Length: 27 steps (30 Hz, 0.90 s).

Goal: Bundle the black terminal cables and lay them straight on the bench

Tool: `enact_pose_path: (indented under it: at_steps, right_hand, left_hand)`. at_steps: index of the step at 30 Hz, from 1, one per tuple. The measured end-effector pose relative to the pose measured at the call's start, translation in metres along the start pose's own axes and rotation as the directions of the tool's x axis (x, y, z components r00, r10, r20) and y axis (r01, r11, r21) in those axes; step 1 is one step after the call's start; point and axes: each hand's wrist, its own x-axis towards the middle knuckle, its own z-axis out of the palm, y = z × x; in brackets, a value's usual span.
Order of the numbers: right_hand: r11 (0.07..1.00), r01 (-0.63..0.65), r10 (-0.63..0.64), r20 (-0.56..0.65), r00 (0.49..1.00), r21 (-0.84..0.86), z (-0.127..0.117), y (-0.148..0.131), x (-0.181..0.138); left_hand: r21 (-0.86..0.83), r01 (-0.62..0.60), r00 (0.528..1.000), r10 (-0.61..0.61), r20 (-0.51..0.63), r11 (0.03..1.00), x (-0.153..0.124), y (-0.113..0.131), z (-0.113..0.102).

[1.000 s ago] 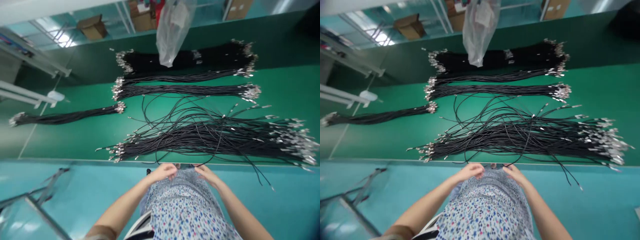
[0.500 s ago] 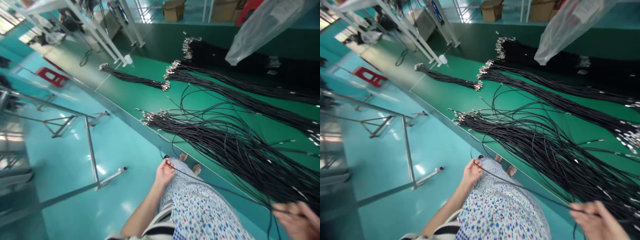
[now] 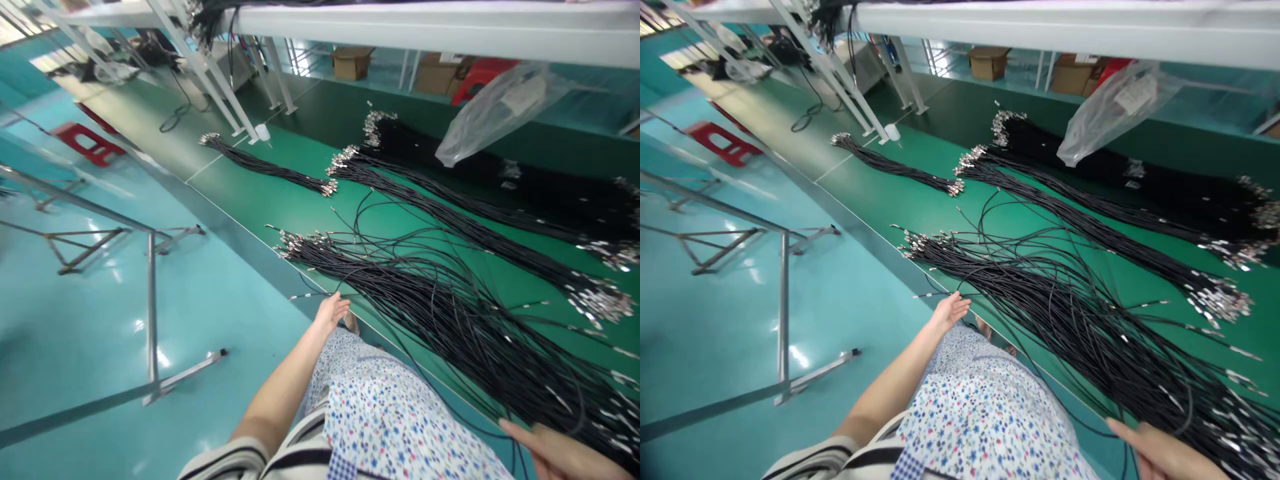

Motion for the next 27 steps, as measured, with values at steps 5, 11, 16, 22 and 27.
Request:
enact_pose_path:
  at_steps: [5, 11, 16, 22, 27]
  right_hand:
    - [0.753, 0.586, -0.590, 0.088, 0.803, -0.299, 0.007, -0.137, 0.007]
    - [0.657, 0.303, -0.668, -0.348, 0.658, -0.690, 0.027, -0.326, 0.108]
    - [0.243, 0.507, -0.881, 0.031, 0.472, -0.827, 0.094, -0.360, 0.131]
    - [-0.249, 0.570, -0.837, 0.470, 0.280, -0.783, 0.124, -0.330, 0.104]
    - [-0.107, 0.543, -0.785, 0.406, 0.468, -0.833, 0.091, -0.337, 0.103]
  left_hand:
    - [-0.135, -0.122, 0.992, 0.117, -0.046, 0.983, 0.006, 0.007, 0.008]
    - [-0.198, -0.418, 0.904, 0.385, -0.187, 0.887, 0.039, 0.051, 0.025]
    - [-0.121, -0.462, 0.882, 0.439, -0.173, 0.879, 0.058, 0.069, 0.035]
    - [0.358, -0.539, 0.807, 0.589, -0.038, 0.762, 0.063, 0.082, 0.021]
    - [0.404, -0.450, 0.796, 0.563, -0.222, 0.796, 0.079, 0.102, 0.000]
